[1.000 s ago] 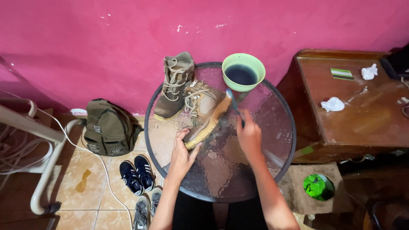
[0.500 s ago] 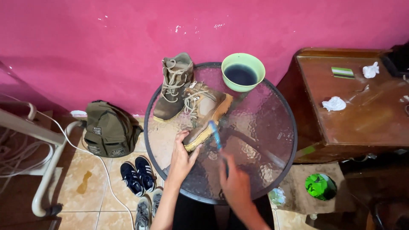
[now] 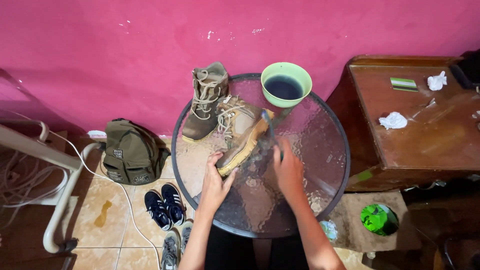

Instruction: The person scrubs the sole of a brown hiking boot with a toothbrush, repeatedly dipping the brush into a bowl of dark liquid. They rotate the boot to clean different sections of the tread pattern.

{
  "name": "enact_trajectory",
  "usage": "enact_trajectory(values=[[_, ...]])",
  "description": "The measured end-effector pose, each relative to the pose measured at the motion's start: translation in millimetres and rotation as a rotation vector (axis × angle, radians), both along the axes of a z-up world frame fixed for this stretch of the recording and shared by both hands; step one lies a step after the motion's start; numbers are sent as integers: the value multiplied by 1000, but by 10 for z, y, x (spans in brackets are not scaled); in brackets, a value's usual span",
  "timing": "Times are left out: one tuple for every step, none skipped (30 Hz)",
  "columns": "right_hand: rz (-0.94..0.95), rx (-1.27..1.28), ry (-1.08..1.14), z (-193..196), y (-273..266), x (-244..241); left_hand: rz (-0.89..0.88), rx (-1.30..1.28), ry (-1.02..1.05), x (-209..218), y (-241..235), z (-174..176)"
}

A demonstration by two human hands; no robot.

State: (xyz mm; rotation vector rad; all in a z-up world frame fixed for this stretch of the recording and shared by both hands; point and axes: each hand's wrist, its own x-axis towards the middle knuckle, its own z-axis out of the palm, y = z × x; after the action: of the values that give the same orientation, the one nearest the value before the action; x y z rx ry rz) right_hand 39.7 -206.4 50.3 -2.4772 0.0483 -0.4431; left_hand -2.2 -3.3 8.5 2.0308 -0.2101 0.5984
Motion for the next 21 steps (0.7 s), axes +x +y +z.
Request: enact_trajectory(values=[[1,-2,2,-173,-57,164,1,-2,2,0,0,-14],[-30,-87,-128,-348,-111,331,5,4,-10,3,3,-30],[-60,-172,-260,-522,-166,505,9,10,-23,14,6,-45],[-59,-174,-259,-538,-220,490,10,8,-21,20,-27,-27],[-73,-194,-335,-564,-223,484,4,-5,-35,8,-19,-6],[-87,-214,-411,-593,-216,480,-1,-17,-50,-1,-2,11],[-65,-211,-405,-502,-148,239,20,-18,-42,-13,7,15],[-59,-142,-181,-411,-85,2,17,-11,-42,-21,20,15],[-58,-80,41,-309,-61,-221,10,-8,-45,-6,5,14],[-41,-85,46,-258,15,-456,27,-12,-39,-1,26,-2],[50,-14,104,-207,75,-705,-18,20,-66,3,37,-21],[141,58,161,-152,124,-956,-64,52,-93,6,42,-40],[143,55,167,-203,170,-1060,-60,48,-87,0,49,-33],[198,71,69,-251,209,-1166,-74,41,-99,-7,50,-23],[250,88,-30,-295,246,-1272,-91,34,-113,-5,48,-7],[249,86,-26,-327,253,-1304,-91,32,-109,-16,46,-55],[269,73,-39,-361,271,-1316,-85,46,-89,-4,53,-97],[290,60,-53,-391,290,-1330,-79,60,-69,7,61,-135],[293,62,-54,-302,277,-1293,-76,61,-69,9,58,-86],[282,95,-40,-213,267,-1257,-76,58,-106,11,57,-38],[269,125,-24,-125,238,-1232,-78,51,-143,4,35,1]])
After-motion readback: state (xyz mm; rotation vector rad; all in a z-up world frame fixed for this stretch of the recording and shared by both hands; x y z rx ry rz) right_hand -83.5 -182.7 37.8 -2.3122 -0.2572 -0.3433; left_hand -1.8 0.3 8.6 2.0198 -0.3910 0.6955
